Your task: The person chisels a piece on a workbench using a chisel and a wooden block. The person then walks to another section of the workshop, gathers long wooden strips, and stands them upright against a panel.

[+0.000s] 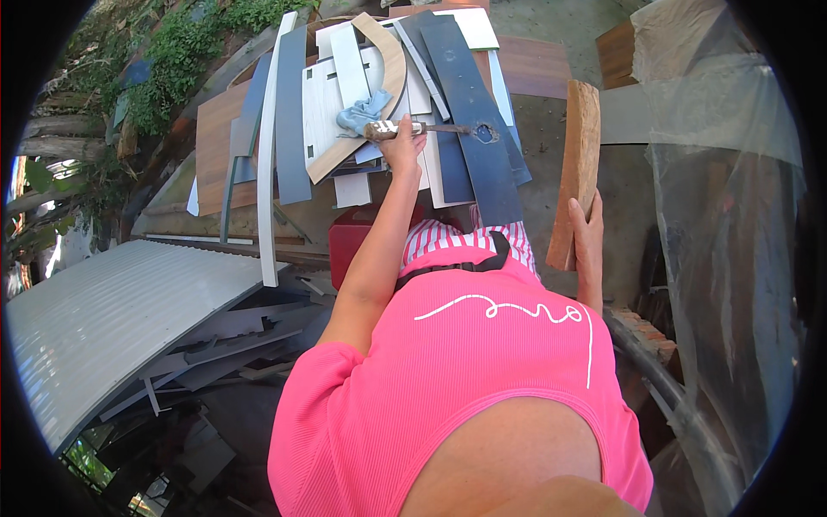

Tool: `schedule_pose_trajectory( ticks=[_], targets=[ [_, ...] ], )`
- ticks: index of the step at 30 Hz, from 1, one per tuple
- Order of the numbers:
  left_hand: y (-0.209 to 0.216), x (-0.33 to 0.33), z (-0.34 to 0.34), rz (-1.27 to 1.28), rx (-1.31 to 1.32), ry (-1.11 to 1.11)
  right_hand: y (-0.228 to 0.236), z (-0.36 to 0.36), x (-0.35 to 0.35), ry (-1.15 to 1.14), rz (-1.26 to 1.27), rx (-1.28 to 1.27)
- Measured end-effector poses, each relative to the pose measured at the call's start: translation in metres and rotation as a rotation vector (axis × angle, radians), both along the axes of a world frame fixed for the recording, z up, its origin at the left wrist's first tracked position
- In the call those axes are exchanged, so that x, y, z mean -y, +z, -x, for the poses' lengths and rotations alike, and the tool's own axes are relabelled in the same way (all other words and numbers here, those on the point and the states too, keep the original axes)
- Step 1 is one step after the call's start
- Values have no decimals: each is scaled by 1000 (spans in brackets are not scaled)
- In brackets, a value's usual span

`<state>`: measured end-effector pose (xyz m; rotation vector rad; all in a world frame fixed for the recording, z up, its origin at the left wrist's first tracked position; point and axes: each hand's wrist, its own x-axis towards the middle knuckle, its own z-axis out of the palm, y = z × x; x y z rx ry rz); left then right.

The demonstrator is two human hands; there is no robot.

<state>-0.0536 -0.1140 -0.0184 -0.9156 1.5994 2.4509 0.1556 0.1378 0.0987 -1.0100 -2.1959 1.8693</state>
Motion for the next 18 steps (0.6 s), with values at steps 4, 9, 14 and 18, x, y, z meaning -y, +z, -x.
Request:
schedule_pose_trajectory(
  ticks=[4,9,14,18],
  targets=[
    [14,-19,3,85,-121,-142,4,-7,5,-41,-47,11],
    [4,-33,0,441,-315,-229,1,-14,10,-39,-36,2],
    [-7,-40,8,556,-294,-218,3,-16,3,-35,-46,29],
    [-9,-13,26,-74,166,-131,0,-22,-14,-33,-36,30]
  ],
)
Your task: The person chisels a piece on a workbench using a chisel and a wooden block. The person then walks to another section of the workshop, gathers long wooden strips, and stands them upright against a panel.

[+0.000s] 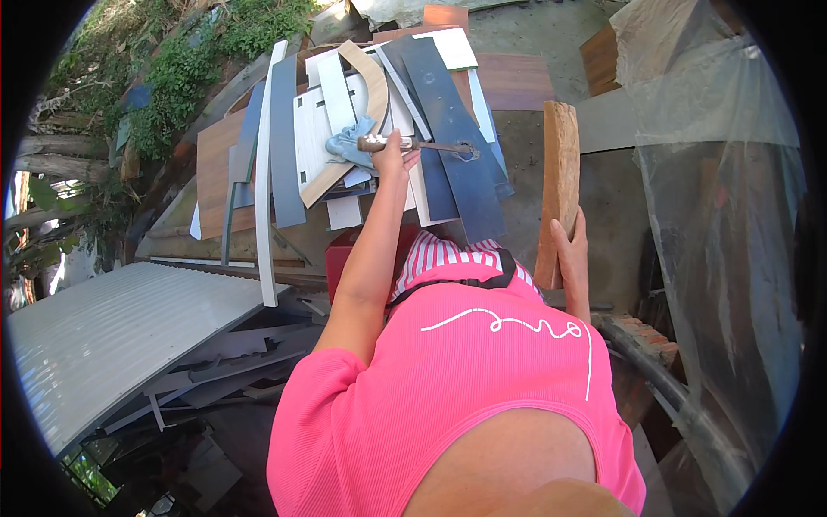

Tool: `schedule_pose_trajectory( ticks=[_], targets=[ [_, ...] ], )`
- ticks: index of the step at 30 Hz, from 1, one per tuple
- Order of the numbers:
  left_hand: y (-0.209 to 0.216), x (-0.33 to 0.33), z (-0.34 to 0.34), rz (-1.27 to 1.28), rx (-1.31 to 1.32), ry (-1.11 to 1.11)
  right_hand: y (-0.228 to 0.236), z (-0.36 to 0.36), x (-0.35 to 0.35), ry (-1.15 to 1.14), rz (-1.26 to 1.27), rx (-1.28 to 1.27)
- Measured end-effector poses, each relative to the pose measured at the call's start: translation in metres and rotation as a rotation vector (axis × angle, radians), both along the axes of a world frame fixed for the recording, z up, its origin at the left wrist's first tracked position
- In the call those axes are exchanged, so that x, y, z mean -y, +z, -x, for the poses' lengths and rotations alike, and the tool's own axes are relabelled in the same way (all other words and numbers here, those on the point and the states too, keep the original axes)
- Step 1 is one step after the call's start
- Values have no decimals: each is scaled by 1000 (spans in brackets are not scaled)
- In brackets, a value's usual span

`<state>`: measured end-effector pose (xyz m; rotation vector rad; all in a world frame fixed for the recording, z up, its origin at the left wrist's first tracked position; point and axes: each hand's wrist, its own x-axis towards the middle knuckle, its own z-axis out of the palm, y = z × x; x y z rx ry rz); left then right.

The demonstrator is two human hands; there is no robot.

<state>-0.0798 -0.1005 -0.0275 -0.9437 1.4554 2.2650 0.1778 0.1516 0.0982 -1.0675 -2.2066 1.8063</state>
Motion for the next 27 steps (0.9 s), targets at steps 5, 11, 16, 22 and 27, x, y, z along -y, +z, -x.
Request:
schedule_pose_trajectory(
  ticks=[5,11,16,22,27],
  targets=[
    [4,27,-16,-120,22,136,9,-1,-11,15,-25,-15],
    [53,16,-36,149,-134,116,4,-9,-30,116,-59,32],
    [72,35,-59,233,-350,278,11,3,-28,559,-359,323],
    [86,54,-89,237,-431,246,-59,40,1,987,-591,209],
    [115,54,-93,284,-494,262,-115,66,28,930,-707,-104]
  ],
)
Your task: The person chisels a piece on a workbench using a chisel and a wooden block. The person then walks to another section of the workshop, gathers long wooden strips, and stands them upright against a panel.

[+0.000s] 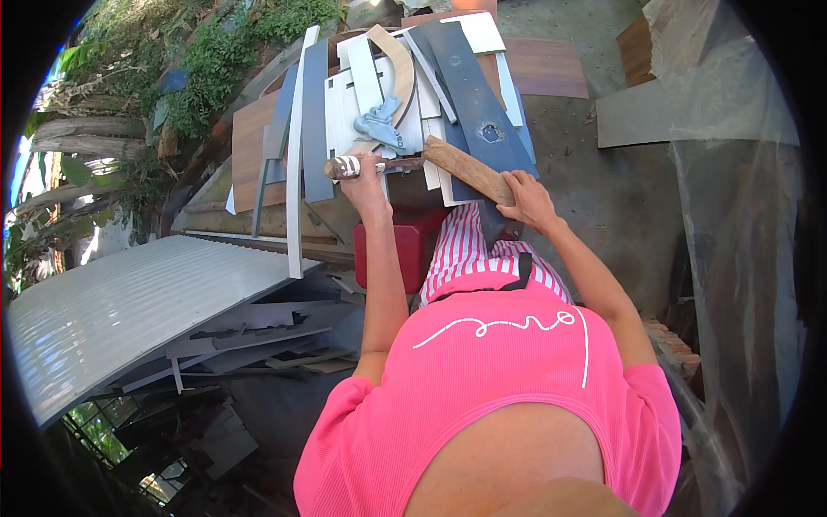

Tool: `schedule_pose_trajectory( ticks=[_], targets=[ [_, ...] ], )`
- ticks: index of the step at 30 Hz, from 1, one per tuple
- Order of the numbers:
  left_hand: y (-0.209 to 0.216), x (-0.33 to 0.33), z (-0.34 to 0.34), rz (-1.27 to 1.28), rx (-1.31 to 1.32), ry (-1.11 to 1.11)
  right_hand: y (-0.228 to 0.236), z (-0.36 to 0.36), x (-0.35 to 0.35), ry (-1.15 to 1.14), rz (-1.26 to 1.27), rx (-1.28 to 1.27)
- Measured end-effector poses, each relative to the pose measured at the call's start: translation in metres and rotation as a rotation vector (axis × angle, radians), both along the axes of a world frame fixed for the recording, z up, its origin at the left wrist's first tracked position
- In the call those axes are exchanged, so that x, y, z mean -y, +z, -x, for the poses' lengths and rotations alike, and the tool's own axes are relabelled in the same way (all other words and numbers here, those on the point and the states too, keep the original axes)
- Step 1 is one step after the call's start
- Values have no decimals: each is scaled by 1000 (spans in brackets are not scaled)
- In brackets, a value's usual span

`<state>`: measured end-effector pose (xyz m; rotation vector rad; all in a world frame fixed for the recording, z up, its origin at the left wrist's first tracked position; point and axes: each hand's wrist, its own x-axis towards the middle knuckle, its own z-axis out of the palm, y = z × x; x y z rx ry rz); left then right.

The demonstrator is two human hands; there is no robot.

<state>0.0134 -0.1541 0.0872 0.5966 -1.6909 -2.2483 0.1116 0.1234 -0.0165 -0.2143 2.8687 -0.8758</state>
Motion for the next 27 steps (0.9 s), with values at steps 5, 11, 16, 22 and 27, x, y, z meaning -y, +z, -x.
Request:
schedule_pose_trajectory(
  ticks=[5,11,16,22,27],
  targets=[
    [20,19,18,-52,-2,-34,-13,23,8,37,-51,12],
    [27,44,54,-86,15,-28,-10,99,28,-340,92,184],
    [22,59,87,-110,31,-78,-43,132,43,-404,-29,192],
    [13,70,113,-82,53,-115,-47,137,61,-523,-37,180],
    [12,59,129,-95,59,-173,-49,136,67,-426,-131,-34]
  ],
)
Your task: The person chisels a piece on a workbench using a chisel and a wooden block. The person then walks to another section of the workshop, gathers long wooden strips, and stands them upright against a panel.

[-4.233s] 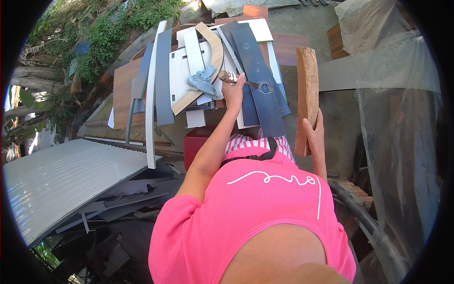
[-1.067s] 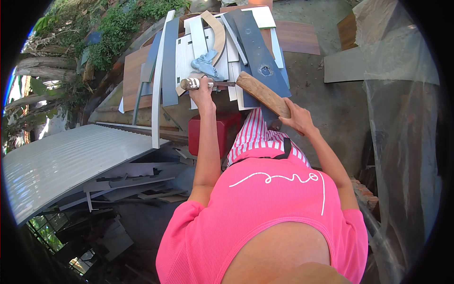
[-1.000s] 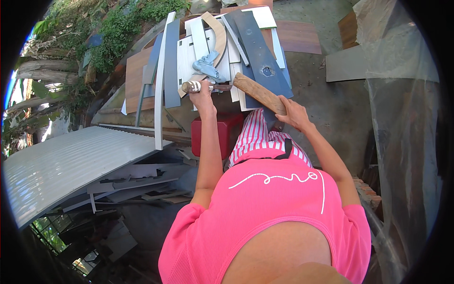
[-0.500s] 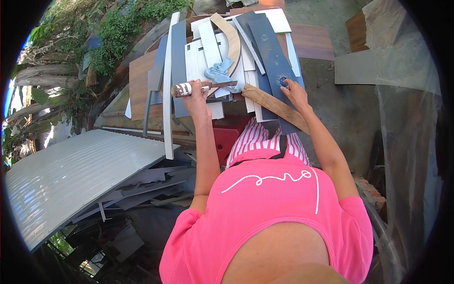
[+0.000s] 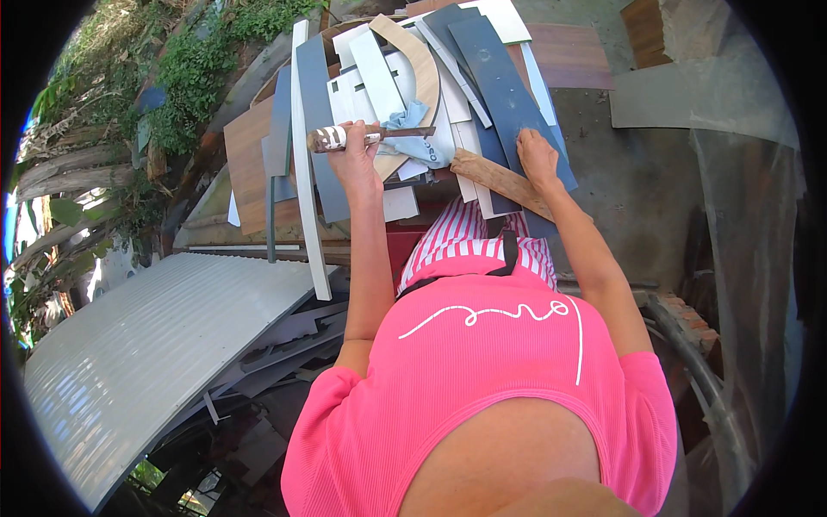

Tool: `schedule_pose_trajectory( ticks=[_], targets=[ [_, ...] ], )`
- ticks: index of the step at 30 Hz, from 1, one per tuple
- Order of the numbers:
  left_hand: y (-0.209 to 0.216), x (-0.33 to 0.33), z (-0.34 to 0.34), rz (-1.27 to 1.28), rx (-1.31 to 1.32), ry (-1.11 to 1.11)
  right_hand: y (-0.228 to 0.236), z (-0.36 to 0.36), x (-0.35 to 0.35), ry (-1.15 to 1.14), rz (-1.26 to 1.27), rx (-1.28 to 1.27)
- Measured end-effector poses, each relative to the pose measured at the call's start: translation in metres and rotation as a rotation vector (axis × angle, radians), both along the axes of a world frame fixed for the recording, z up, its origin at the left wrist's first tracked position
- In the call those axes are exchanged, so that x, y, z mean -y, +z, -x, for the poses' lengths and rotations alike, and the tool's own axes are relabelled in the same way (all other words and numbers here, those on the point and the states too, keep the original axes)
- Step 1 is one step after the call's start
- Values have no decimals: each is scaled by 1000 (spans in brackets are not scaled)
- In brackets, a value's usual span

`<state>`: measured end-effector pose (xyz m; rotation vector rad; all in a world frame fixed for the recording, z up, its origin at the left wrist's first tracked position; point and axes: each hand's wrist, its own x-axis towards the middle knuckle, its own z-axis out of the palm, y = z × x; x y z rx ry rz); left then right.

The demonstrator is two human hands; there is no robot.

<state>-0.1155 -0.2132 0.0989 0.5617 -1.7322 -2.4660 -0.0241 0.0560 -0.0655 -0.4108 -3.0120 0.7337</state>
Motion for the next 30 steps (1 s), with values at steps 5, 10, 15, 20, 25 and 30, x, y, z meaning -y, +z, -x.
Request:
schedule_pose_trajectory(
  ticks=[5,10,15,20,25,30],
  targets=[
    [-2,-9,5,6,-2,-46,-5,2,2,-109,18,0],
    [-2,-15,2,-25,22,-63,-7,-5,-36,-618,755,-181],
    [-10,-11,-5,9,21,-47,17,-42,-68,-674,620,-188],
    [-7,-24,-18,14,20,-42,52,-108,-22,148,127,79],
    [6,-56,-34,-11,15,-77,36,-126,-18,136,-57,116],
    [13,-78,-51,6,8,-88,44,-137,-35,25,191,144]
  ],
)
